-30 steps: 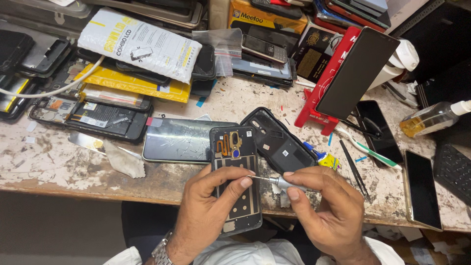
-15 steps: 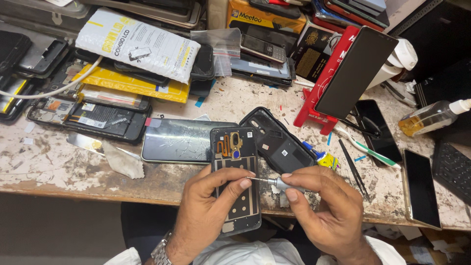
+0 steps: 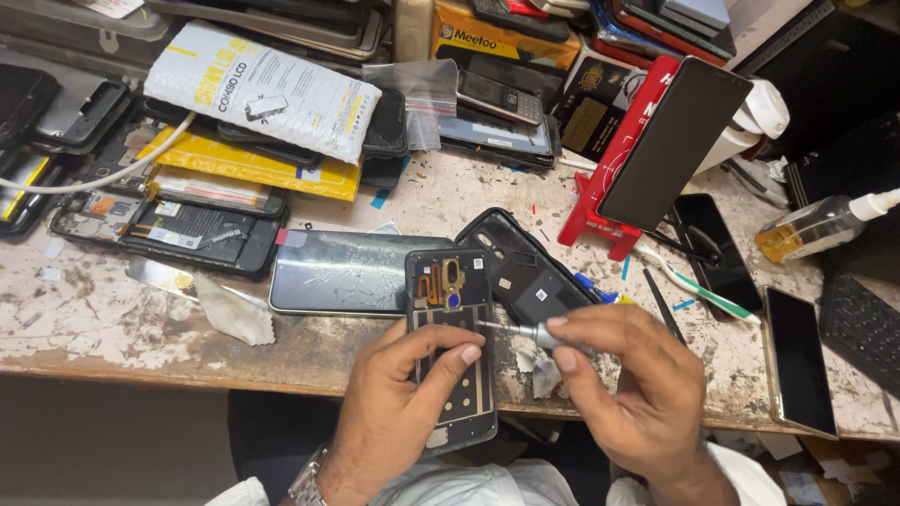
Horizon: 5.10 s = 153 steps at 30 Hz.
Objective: The person uses a screwdriver to remove screws from the back of a disassembled smartphone, then applies adhesive from a tube to the phone frame. The person handles the phone casing and a separate back cover, placing them on the workbench.
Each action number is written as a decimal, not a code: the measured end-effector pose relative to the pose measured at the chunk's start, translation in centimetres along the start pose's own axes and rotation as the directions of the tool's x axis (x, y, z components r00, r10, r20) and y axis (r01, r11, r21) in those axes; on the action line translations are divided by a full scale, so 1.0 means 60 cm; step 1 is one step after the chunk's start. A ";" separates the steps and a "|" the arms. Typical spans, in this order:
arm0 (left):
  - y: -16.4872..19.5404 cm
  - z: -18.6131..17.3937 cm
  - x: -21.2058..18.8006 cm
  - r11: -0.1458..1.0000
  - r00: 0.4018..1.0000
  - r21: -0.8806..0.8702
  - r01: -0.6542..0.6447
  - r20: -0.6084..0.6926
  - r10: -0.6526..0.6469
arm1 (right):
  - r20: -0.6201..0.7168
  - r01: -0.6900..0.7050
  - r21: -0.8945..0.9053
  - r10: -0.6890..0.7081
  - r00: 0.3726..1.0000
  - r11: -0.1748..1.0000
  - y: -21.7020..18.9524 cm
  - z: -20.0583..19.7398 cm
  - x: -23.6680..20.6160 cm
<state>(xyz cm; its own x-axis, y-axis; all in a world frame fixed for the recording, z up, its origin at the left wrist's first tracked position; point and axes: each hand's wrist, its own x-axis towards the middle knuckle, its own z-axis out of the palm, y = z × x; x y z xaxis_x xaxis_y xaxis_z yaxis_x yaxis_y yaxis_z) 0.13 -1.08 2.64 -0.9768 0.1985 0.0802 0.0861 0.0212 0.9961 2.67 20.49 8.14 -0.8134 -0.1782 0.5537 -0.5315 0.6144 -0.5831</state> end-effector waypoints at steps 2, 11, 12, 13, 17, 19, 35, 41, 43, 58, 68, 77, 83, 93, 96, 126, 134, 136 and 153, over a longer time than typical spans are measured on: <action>0.001 0.001 0.000 1.000 1.000 0.026 -0.004 0.009 0.003 | -0.004 0.050 -0.017 -0.050 0.999 0.999 0.002 0.003 0.016; 0.007 0.003 0.001 0.996 0.997 0.086 0.006 0.070 -0.012 | 0.132 0.148 -0.117 -0.132 0.982 0.982 -0.013 0.021 0.072; 0.007 0.003 0.001 0.997 0.997 0.075 0.002 0.073 -0.007 | 0.145 0.159 -0.124 -0.140 0.979 0.980 -0.014 0.023 0.075; 0.008 0.003 0.001 0.997 0.997 0.080 0.011 0.072 -0.016 | 0.157 0.170 -0.131 -0.149 0.976 0.977 -0.013 0.025 0.077; 0.008 0.003 0.001 0.996 0.996 0.084 0.028 0.078 -0.034 | 0.177 0.186 -0.132 -0.162 0.971 0.974 -0.010 0.029 0.081; 0.008 0.003 0.002 0.996 0.996 0.086 0.031 0.083 -0.038 | 0.177 0.182 -0.135 -0.157 0.972 0.974 -0.008 0.030 0.080; 0.012 0.003 0.003 0.994 0.993 0.098 0.056 0.098 -0.065 | 0.223 0.229 -0.148 -0.193 0.955 0.962 -0.007 0.030 0.084; 0.011 0.004 0.004 0.990 0.993 0.134 0.053 0.102 -0.067 | 0.401 0.329 -0.384 -0.165 0.901 0.863 -0.037 0.015 0.115; 0.011 0.004 0.004 0.989 0.992 0.138 0.053 0.105 -0.068 | 0.445 0.392 -0.361 -0.213 0.870 0.846 -0.054 0.008 0.123; 0.008 0.004 0.003 0.993 0.997 0.114 -0.021 0.078 0.012 | 0.601 0.497 -0.484 -0.140 0.787 0.720 -0.093 0.000 0.163; 0.007 0.005 0.000 0.992 0.998 0.120 -0.047 0.055 0.041 | 0.582 0.427 -0.719 0.139 0.802 0.549 -0.097 0.003 0.172; 0.005 0.006 0.002 0.992 0.998 0.116 -0.042 0.045 0.037 | 0.528 0.443 -0.404 -0.191 0.827 0.800 -0.088 -0.003 0.160; 0.004 0.005 0.002 0.989 0.995 0.113 -0.100 0.034 0.097 | 0.524 0.486 -0.423 -0.231 0.820 0.765 -0.086 -0.001 0.157; 0.004 0.006 0.000 0.993 0.999 0.117 -0.006 0.045 0.000 | 0.526 0.427 -0.573 -0.085 0.846 0.700 -0.080 0.004 0.153; 0.003 0.005 0.001 0.984 0.996 0.158 -0.080 0.039 0.075 | 0.540 0.471 -0.459 -0.184 0.821 0.753 -0.077 0.005 0.153; -0.015 -0.015 -0.005 0.987 0.998 -0.158 0.016 0.059 -0.007 | 0.014 -0.039 0.024 0.039 0.999 0.999 0.001 -0.031 -0.045; -0.015 -0.017 -0.008 0.983 0.997 -0.180 0.025 0.073 -0.012 | 0.019 0.007 0.008 -0.007 1.000 1.000 0.001 0.009 -0.040; -0.015 -0.017 -0.008 0.984 0.996 -0.176 0.041 0.079 -0.027 | 0.043 -0.001 0.001 0.001 0.999 1.000 0.001 0.010 -0.036; -0.014 -0.016 -0.006 0.992 0.997 -0.128 0.002 0.080 0.008 | 0.118 0.032 -0.023 -0.029 0.993 0.999 -0.002 0.014 -0.022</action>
<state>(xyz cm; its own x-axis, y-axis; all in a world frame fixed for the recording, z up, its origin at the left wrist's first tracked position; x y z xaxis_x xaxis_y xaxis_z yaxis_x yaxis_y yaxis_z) 0.20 -2.13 1.81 -0.9571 0.2768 0.0851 0.0583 -0.1037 0.9929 3.62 20.03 6.97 -0.8197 -0.2857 0.4965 -0.5519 0.6261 -0.5509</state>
